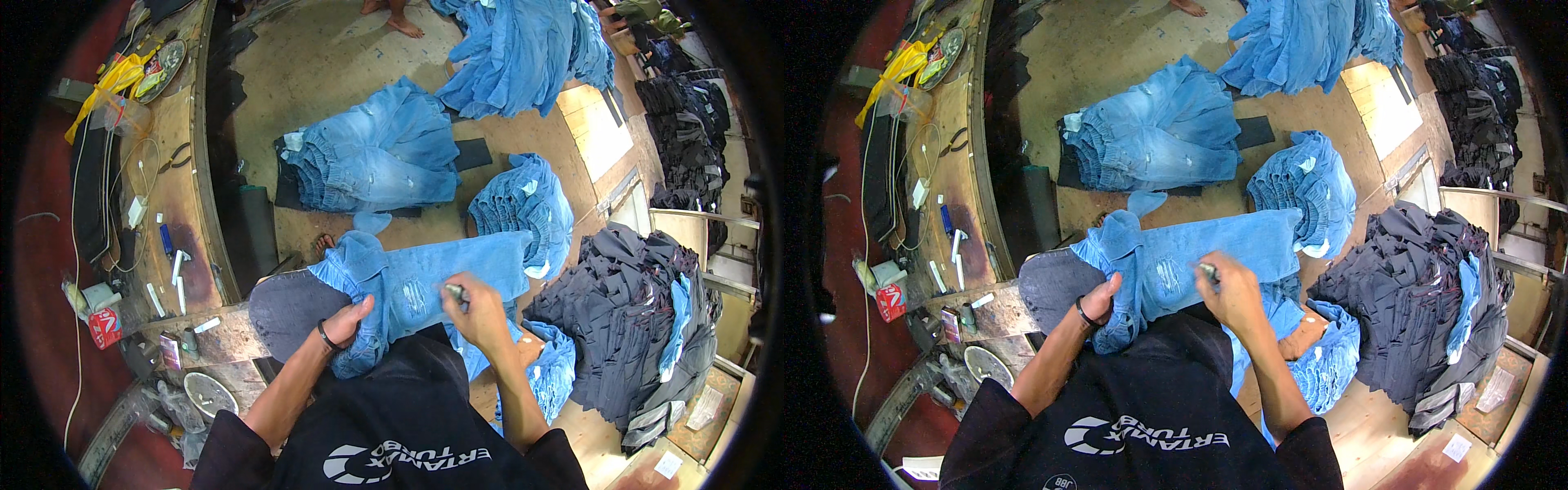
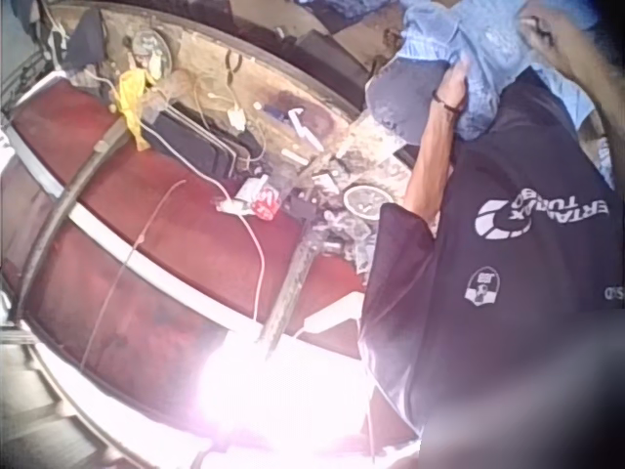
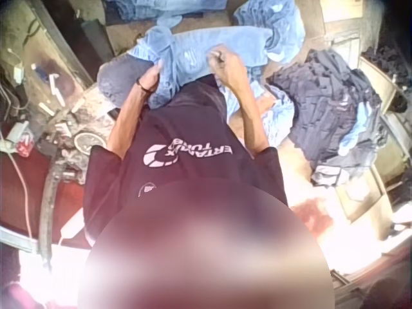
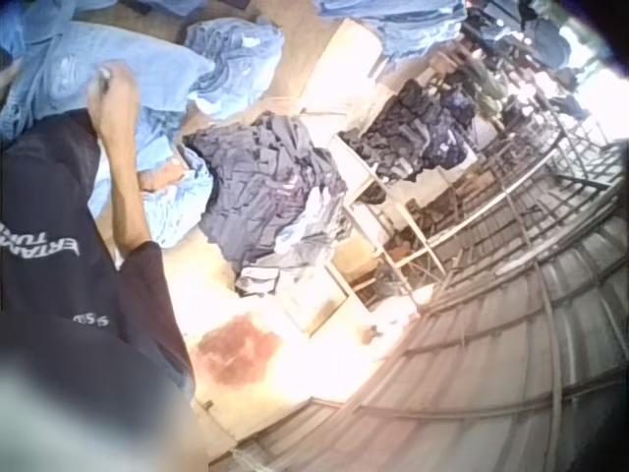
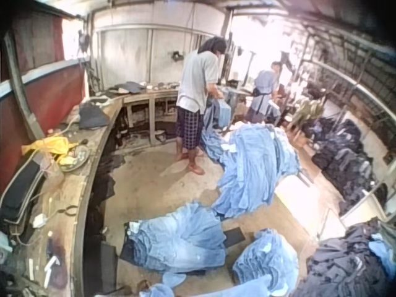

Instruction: The person uses a small metal tool to scrape and abrade the surface of a light blue denim pant leg, creating a worn, distressed look. They repeatedly scrape specific areas, then use a white marker to draw lines on the fabric, and continue scraping along those lines.

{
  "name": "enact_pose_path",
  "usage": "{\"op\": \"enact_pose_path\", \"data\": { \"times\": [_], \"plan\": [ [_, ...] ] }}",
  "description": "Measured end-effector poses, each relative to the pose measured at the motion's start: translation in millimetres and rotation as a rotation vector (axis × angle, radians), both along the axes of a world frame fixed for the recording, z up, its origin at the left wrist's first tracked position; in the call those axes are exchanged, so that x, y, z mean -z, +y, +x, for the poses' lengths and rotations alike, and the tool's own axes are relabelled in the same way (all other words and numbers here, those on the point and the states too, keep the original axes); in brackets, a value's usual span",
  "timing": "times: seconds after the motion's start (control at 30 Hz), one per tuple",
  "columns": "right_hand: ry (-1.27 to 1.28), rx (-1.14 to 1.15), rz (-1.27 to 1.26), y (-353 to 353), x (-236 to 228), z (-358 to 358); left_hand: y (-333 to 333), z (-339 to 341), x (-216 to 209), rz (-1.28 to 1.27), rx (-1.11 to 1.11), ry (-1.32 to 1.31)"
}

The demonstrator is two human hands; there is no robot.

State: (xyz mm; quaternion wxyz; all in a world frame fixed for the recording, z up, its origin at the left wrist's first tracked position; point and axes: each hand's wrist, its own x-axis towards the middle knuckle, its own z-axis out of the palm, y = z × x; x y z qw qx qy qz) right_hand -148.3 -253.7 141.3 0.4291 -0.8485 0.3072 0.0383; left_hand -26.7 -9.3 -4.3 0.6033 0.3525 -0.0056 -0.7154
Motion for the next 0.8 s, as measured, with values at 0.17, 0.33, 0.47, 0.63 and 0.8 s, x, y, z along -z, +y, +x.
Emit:
{"op": "enact_pose_path", "data": {
  "times": [0.17, 0.33, 0.47, 0.63, 0.8],
  "plan": [
    [-0.027, -0.01, 0.044, 7.4, 1.1, -10.5, -1.5, 0.1, -1.4, -0.002, -0.015, 0.055],
    [-0.16, -0.126, 0.102, 14.3, 2.7, -15.8, -4.1, -0.4, -6.0, 0.016, -0.045, 0.038],
    [-0.131, -0.023, -0.103, 19.5, 0.3, -16.7, -5.2, -0.8, -8.1, -0.018, -0.108, 0.078],
    [-0.102, -0.026, -0.2, 25.0, -0.8, -16.9, -4.4, 1.5, -6.9, -0.034, -0.059, 0.062],
    [-0.145, -0.028, -0.1, 27.3, 1.6, -17.1, -4.2, 1.2, -4.3, -0.007, -0.018, 0.059]
  ]
}}
